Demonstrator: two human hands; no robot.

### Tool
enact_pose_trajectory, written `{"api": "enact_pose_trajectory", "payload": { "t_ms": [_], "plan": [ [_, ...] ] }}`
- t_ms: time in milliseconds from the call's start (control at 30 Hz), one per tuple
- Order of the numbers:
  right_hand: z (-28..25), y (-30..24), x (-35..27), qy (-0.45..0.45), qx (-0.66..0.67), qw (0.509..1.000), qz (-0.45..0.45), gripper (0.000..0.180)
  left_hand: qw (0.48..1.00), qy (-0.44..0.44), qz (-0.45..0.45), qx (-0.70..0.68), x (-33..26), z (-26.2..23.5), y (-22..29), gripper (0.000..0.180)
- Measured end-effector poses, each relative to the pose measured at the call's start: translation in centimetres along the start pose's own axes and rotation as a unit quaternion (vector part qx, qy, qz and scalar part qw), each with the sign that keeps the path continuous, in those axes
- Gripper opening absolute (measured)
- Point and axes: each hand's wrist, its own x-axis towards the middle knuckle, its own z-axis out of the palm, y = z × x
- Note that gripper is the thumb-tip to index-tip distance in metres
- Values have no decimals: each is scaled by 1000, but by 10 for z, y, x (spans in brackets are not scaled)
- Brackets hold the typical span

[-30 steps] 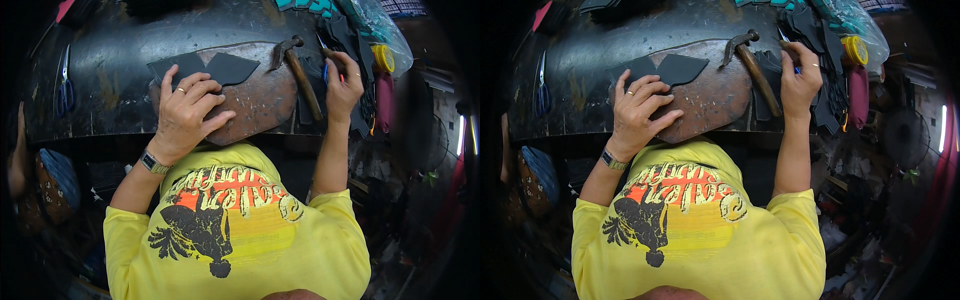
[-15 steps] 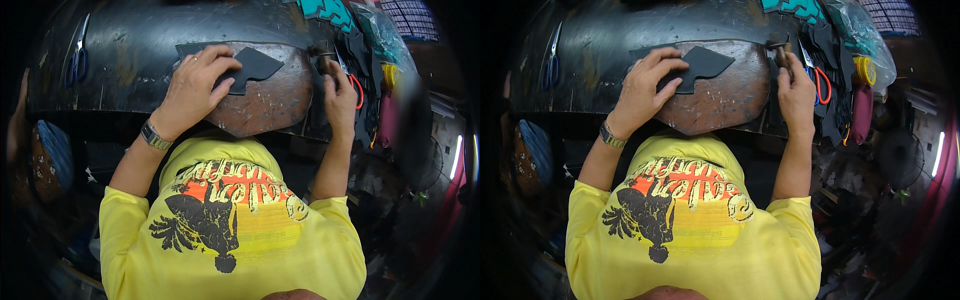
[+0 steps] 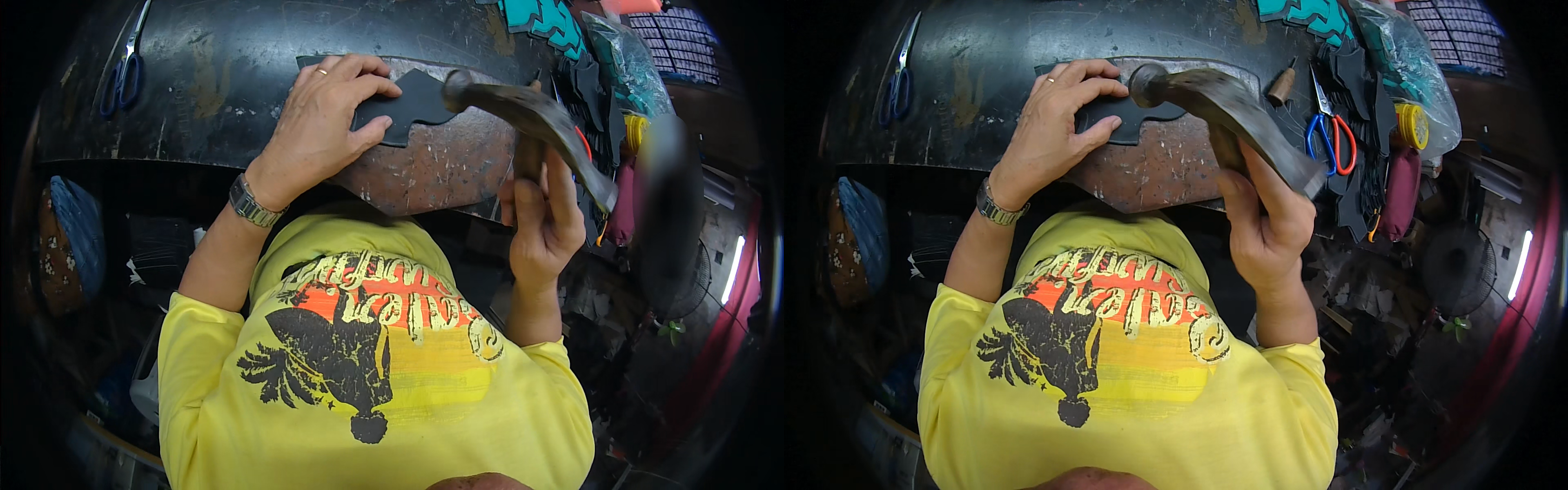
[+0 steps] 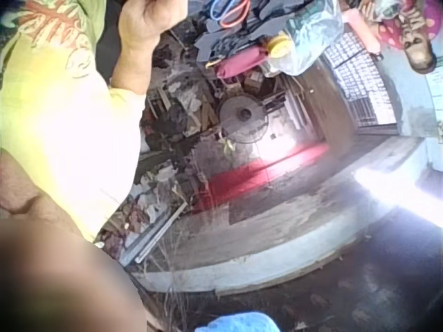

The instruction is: The person uses a hammer and a small metal tool to shape and trim black and teal rubber pieces on a curved metal work surface. They repeatedly reposition the pieces, tap them with the hammer, and use the tool to refine edges. Scissors are used to trim the black rubber, and the finished pieces are set aside on the table.

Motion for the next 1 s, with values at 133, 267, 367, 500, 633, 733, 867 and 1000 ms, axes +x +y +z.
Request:
{"api": "enact_pose_trajectory", "payload": {
  "t_ms": [133,267,367,500,633,733,867,1000],
  "plan": [
    [1,-1,-3,-133,-115,983,-53,33,1000,-1,-2,4,-1,1,1,34],
    [-4,-14,-8,-109,-61,992,-6,41,1000,8,11,-4,-2,2,1,31],
    [6,-10,-13,-29,127,991,-37,39,1000,8,2,-3,-2,1,1,31],
    [5,5,-14,-135,-74,987,44,37,1000,9,0,-2,-2,1,3,35],
    [1,8,-15,-13,-13,999,34,39,1000,20,-8,-23,-1,1,4,39],
    [11,7,-10,-57,-64,996,8,38,1000,27,-3,-12,-1,1,4,42],
    [1,3,3,-109,-128,983,67,37,1000,21,17,7,0,0,3,36],
    [-12,0,-8,12,-45,997,56,40,999,17,38,25,2,1,1,30]
  ]
}}
